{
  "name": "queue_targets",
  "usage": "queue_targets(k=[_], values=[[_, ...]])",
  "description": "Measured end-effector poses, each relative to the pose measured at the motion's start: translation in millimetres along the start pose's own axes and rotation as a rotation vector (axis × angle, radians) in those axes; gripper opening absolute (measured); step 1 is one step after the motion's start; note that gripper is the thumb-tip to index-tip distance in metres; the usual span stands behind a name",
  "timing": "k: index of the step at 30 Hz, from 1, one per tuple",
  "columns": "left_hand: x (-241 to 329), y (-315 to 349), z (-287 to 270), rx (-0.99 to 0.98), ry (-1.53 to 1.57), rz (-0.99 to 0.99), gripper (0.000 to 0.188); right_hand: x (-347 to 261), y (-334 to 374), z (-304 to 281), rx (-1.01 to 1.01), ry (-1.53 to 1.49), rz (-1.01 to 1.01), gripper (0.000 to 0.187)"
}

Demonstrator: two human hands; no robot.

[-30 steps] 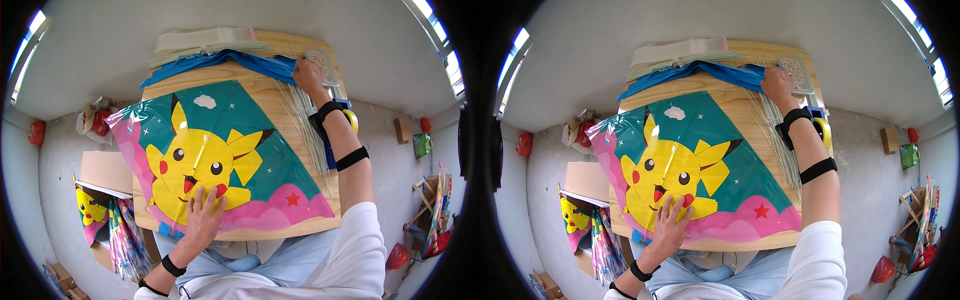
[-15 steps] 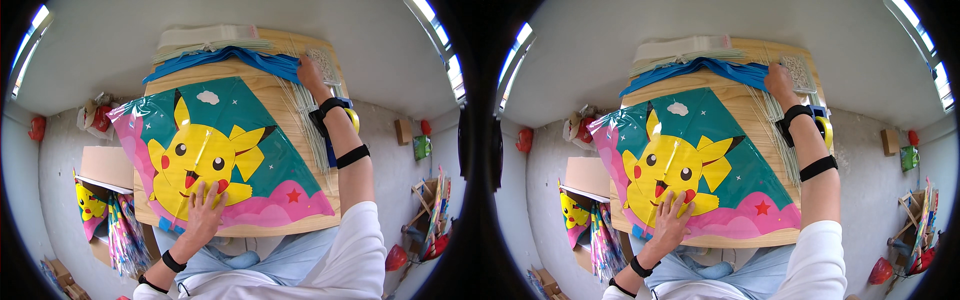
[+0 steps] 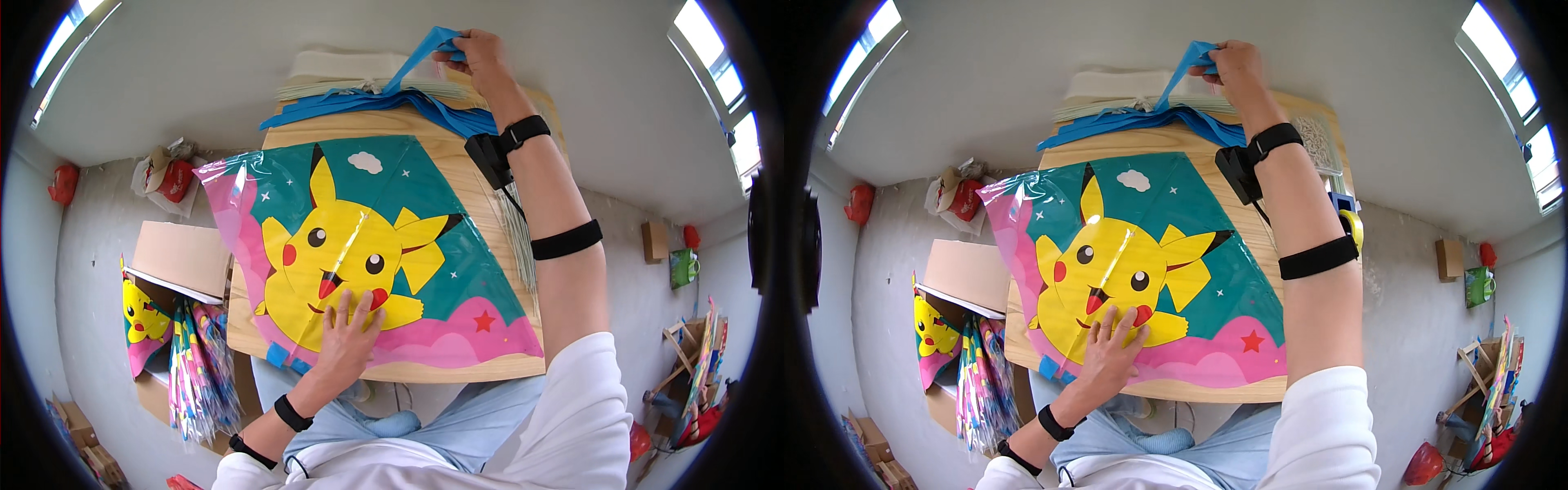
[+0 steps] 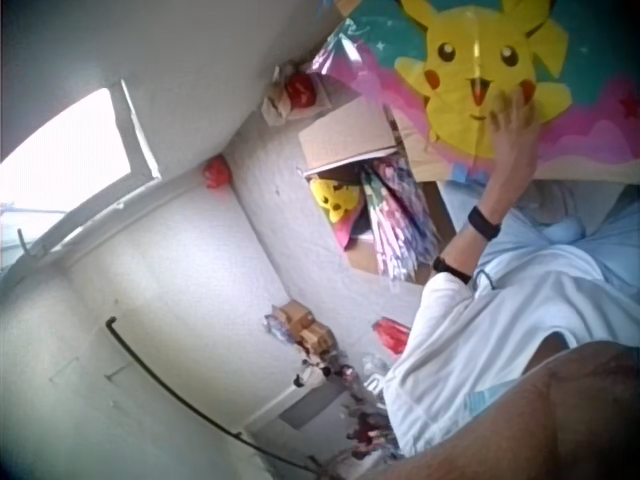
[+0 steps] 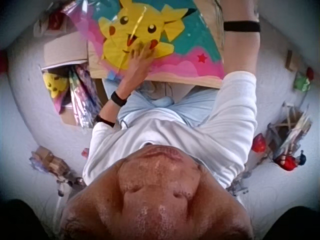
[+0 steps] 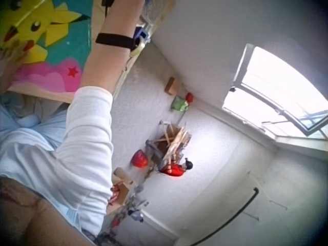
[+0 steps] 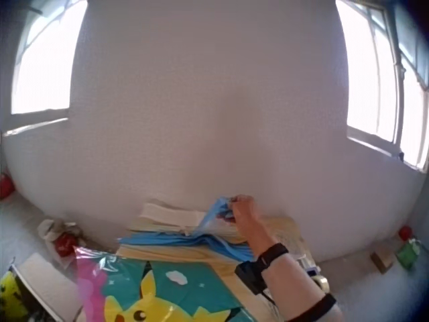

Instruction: The person sits on the floor and assembles a Pikachu-themed kite by attaching blue ribbons to the kite's frame using a tape dispenser. They secure the ribbons at multiple points along the edges of the kite and then lift the kite to inspect the assembly.

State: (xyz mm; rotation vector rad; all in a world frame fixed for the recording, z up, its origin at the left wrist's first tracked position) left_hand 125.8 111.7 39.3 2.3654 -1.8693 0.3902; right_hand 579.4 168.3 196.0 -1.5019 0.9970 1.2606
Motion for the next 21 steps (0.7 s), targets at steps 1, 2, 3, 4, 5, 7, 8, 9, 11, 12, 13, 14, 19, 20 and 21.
queue_targets(k=[1, 2, 3, 4, 5, 7, 8, 9, 11, 12, 13, 14, 19, 20, 21], values=[[-0.4, 0.2, -0.3, 0.006, 0.007, 0.003, 0.084, -1.5, 1.5, 11.7, -0.05, -0.033, 0.034, 0.02], [-0.2, 0.3, -0.4, 0.013, 0.015, 0.005, 0.085, -5.2, 1.7, 20.1, -0.1, -0.066, 0.068, 0.02], [-0.3, 0.5, -0.8, 0.019, 0.022, 0.009, 0.085, -15.0, -1.6, 23.7, -0.129, -0.246, 0.038, 0.02], [0.0, 1.3, 0.0, 0.029, 0.016, 0.014, 0.085, -25.2, -4.2, 27.8, -0.164, -0.424, 0.013, 0.021], [-0.3, 1.1, 0.4, 0.039, 0.01, 0.02, 0.084, -34.0, -4.9, 31.8, -0.197, -0.601, -0.012, 0.021], [-0.6, 1.9, 0.0, 0.049, 0.006, 0.024, 0.084, -44.2, -2.4, 46.9, -0.263, -0.618, 0.022, 0.02], [-0.5, 3.0, -0.7, 0.05, 0.008, 0.022, 0.083, -48.8, -0.2, 51.8, -0.295, -0.627, 0.037, 0.021], [-0.2, 3.6, -1.1, 0.05, 0.011, 0.023, 0.083, -56.2, 1.4, 48.1, -0.349, -0.726, 0.015, 0.024], [-1.0, 4.5, 0.4, 0.072, 0.004, 0.019, 0.083, -82.4, 13.7, 37.7, -0.475, -0.928, -0.019, 0.029], [-0.5, 4.9, 1.6, 0.079, 0.003, 0.026, 0.082, -93.0, 22.1, 27.7, -0.465, -0.96, -0.021, 0.029], [-0.2, 4.8, 3.3, 0.086, 0.002, 0.03, 0.083, -107.2, 35.9, 15.9, -0.456, -0.992, -0.026, 0.028], [-1.4, 5.4, 4.9, 0.093, -0.001, 0.029, 0.083, -121.2, 52.1, 6.1, -0.453, -1.027, -0.028, 0.028], [-7.1, 10.5, 13.6, 0.119, 0.033, 0.011, 0.084, -162.9, 165.9, -60.2, -0.556, -1.031, -0.072, 0.022], [-7.2, 8.9, 13.7, 0.121, 0.052, 0.018, 0.084, -167.1, 186.3, -75.6, -0.533, -1.002, -0.076, 0.023], [-7.9, 6.6, 15.1, 0.123, 0.071, 0.024, 0.083, -161.8, 199.8, -89.9, -0.503, -0.859, -0.082, 0.022]])
Point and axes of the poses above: each hand's wrist, its own y-axis away from the middle knuckle, its own z-axis out of the palm, x = y × z, the point moved 2 cm from there along -y, towards the middle knuckle, and after that the axes turned 15 degrees about x, right-handed, at the moved point
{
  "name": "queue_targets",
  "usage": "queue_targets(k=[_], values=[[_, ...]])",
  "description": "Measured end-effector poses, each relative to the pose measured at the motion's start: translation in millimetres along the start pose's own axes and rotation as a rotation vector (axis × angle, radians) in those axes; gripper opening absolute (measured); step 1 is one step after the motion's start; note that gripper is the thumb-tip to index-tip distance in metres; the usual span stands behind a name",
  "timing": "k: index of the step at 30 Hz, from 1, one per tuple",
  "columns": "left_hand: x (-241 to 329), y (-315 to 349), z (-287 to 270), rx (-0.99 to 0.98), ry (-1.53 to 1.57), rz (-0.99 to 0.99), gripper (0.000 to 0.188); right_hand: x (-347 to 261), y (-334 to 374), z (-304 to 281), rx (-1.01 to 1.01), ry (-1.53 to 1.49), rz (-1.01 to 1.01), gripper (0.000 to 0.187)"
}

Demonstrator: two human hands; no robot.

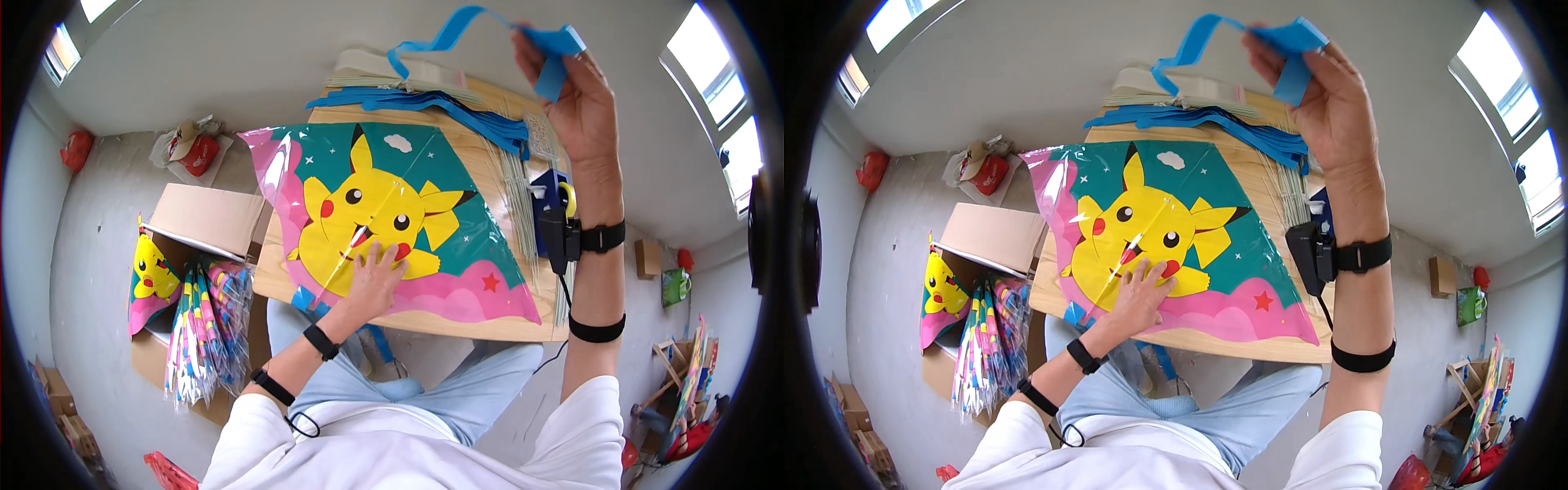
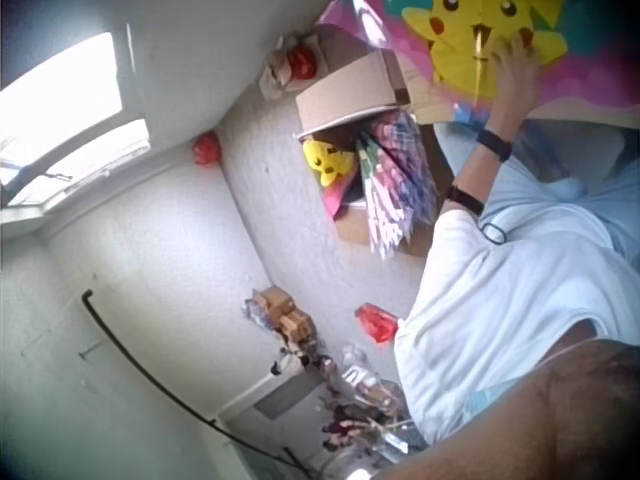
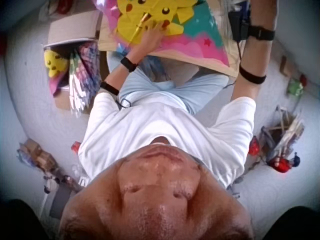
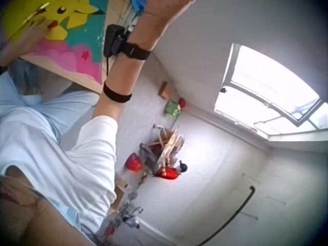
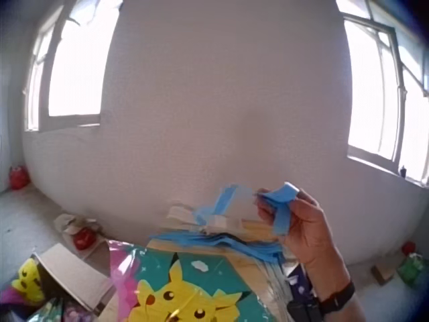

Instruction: The person sits on the floor and assembles a Pikachu-themed kite by attaching blue ribbons to the kite's frame using a tape dispenser. They secure the ribbons at multiple points along the edges of the kite and then lift the kite to inspect the assembly.

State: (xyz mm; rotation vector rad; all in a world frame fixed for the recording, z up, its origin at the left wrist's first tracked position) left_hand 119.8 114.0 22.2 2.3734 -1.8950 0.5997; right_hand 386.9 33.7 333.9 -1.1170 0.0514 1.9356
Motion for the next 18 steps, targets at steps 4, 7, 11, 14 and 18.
queue_targets(k=[4, 7, 11, 14, 18], values=[[0.9, -1.0, -21.3, 0.072, 0.155, -0.053, 0.079, 9.5, 91.7, -38.7, 0.072, 0.266, 0.118, 0.02], [14.1, 8.6, -49.4, 0.339, 0.33, -0.016, 0.077, 22.8, 180.4, -29.8, 0.169, 0.517, 0.24, 0.012], [62.2, 24.9, -108.8, 0.557, 0.613, 0.05, 0.076, 24.9, 267.5, -17.9, 0.052, 0.917, 0.27, 0.007], [100.5, 48.0, -139.5, 0.377, 1.005, 0.006, 0.074, 16.8, 297.4, 9.2, -0.03, 1.052, 0.184, 0.007], [137.3, 75.0, -118.8, -0.082, 1.414, -0.112, 0.044, 8.4, 310.5, 27.6, 0.059, 1.123, 0.066, 0.007]])
Point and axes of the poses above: each hand's wrist, its own y-axis away from the middle knuckle, its own z-axis out of the palm, x = y × z, the point moved 2 cm from there along -y, towards the middle knuckle, and after that the axes turned 15 degrees about x, right-handed, at the moved point
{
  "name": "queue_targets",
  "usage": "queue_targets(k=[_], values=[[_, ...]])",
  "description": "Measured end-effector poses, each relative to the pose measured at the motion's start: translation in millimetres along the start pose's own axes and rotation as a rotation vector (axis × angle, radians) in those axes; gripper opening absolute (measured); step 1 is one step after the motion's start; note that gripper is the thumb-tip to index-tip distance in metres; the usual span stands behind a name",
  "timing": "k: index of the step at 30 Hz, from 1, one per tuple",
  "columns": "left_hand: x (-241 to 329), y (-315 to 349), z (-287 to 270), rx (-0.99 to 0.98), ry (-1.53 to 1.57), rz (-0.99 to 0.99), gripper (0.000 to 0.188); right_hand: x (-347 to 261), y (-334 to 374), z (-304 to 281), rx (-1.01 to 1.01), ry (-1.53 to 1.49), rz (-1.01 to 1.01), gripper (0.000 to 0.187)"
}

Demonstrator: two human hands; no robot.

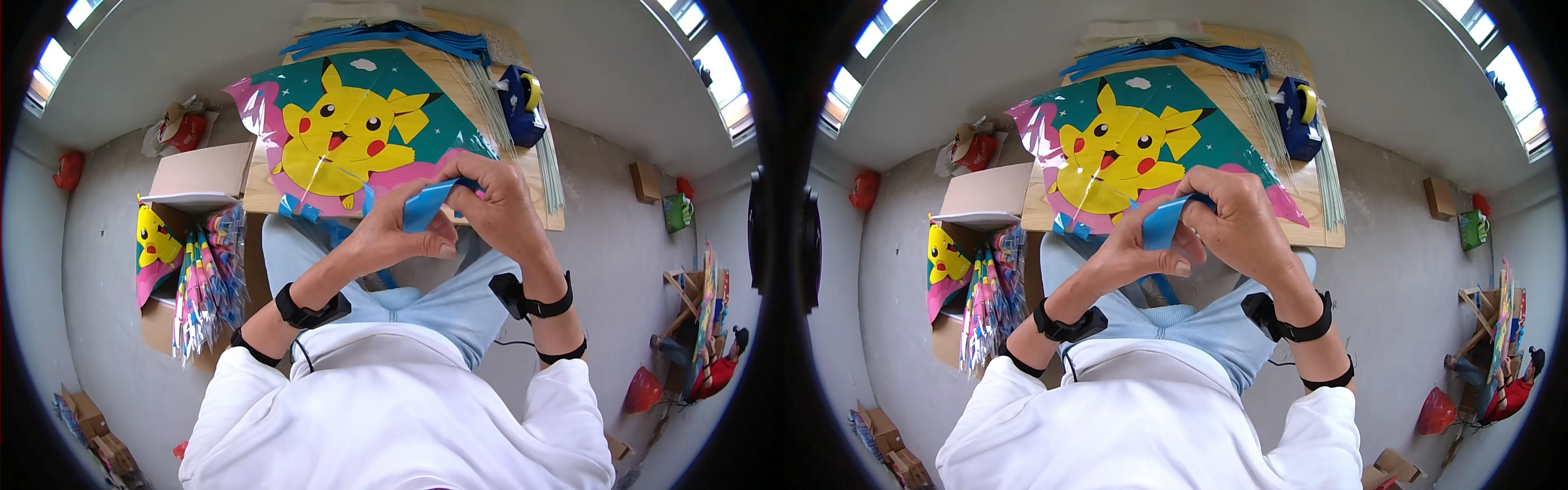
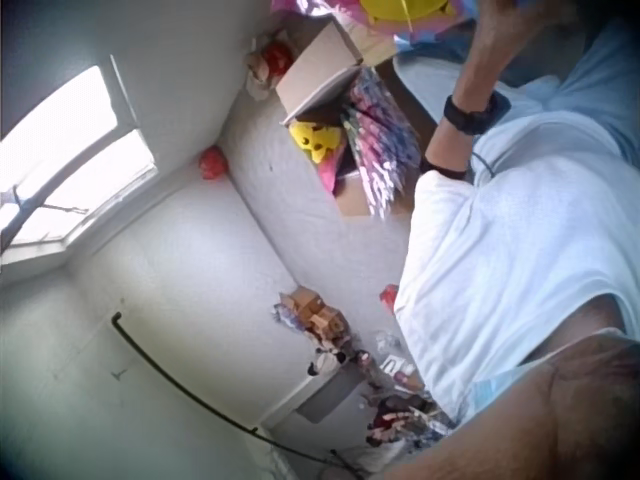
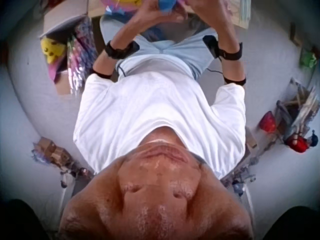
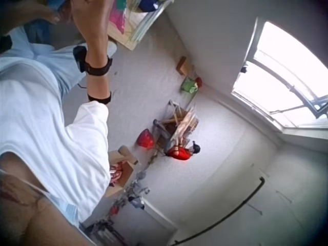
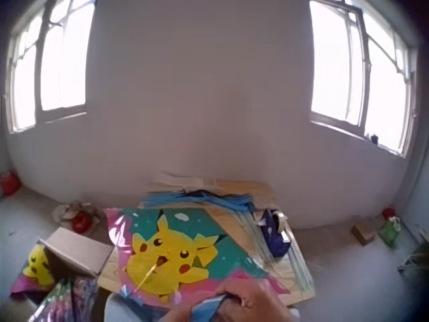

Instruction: The person sits on the floor and assembles a Pikachu-themed kite by attaching blue ribbons to the kite's frame using a tape dispenser. They secure the ribbons at multiple points along the edges of the kite and then lift the kite to inspect the assembly.

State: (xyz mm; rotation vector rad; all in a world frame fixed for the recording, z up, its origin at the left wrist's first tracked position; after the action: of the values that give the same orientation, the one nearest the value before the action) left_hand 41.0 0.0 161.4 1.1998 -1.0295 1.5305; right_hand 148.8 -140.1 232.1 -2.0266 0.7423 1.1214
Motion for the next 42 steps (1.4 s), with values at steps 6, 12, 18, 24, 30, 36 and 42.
queue_targets(k=[6, 12, 18, 24, 30, 36, 42], values=[[-8.5, 19.0, 6.0, 0.043, 0.135, -0.189, 0.03, 29.6, 27.7, -11.2, 0.277, -0.281, 0.208, 0.02], [-14.7, 18.4, 5.8, 0.028, -0.013, -0.277, 0.03, 60.1, 75.0, 16.6, 0.259, -0.545, 0.453, 0.025], [-31.4, 18.3, 10.9, -0.102, -0.154, -0.381, 0.028, 63.3, 67.8, 35.8, 0.432, -0.814, 0.536, 0.012], [-34.9, 1.3, -37.5, -0.174, -0.255, -0.438, 0.032, 134.4, 81.9, -44.0, 0.889, -0.817, 0.57, 0.009], [-18.8, -52.3, -79.6, -0.171, -0.494, -0.455, 0.032, 179.2, 125.3, -117.0, 1.234, -0.705, 0.642, 0.018], [-4.4, -96.0, -67.0, -0.053, -0.404, -0.36, 0.028, 201.5, 139.9, -126.1, 1.289, -0.681, 0.68, 0.019], [-15.5, -117.1, -86.3, -0.007, -0.302, -0.246, 0.017, 211.6, 119.2, -114.3, 1.267, -0.677, 0.696, 0.017]])
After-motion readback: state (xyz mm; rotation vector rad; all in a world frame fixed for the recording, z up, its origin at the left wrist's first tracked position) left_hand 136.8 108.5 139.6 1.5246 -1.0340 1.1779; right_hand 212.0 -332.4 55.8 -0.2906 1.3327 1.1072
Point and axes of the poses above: each hand's wrist, its own y-axis away from the middle knuckle, its own z-axis out of the palm, x = y × z, the point moved 2 cm from there along -y, towards the middle knuckle, and after that the axes turned 15 degrees about x, right-handed, at the moved point
